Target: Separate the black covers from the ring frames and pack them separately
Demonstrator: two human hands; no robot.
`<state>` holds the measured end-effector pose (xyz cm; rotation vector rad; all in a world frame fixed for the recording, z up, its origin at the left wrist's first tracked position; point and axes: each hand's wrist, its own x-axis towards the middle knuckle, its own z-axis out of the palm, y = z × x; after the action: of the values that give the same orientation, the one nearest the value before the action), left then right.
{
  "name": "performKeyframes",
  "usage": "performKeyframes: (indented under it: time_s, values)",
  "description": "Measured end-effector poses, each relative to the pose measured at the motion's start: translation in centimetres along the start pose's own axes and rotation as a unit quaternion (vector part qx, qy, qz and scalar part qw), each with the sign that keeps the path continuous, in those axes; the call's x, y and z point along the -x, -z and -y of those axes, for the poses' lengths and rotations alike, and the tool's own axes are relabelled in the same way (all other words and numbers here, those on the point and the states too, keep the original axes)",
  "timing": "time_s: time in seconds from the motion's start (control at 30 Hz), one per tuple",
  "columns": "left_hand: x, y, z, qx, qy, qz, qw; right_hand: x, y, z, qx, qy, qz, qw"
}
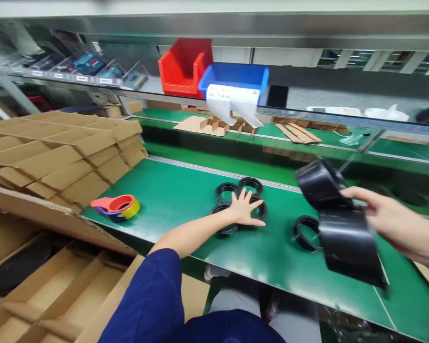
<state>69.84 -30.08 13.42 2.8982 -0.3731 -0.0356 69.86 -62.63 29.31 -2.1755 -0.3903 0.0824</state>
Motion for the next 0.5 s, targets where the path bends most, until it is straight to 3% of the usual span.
performKeyframes:
  time_s: [0.1, 0.23, 0.37, 0.5]
  values:
    - [0.7, 0.3, 2.0, 0.010, 0.002, -0.013, 1.000, -3.1, -6.5, 2.6, -0.057, 0.006, 0.088, 0.994]
    - [2.2, 0.7, 5.6, -0.017, 0.009, -0.046, 0.999, -6.1, -13.2, 1.4, 0.040, 0.013, 0.087, 0.995]
    - [2.1, 1.5, 10.0, -0.036, 0.019, -0.053, 0.998, -7.1, -16.2, -0.9, 0.245, -0.004, 0.061, 0.968]
    - [2.1, 2.7, 12.1, -0.051, 0.030, -0.029, 0.998, -7.3, -18.1, -0.9, 0.314, -0.050, 0.074, 0.945]
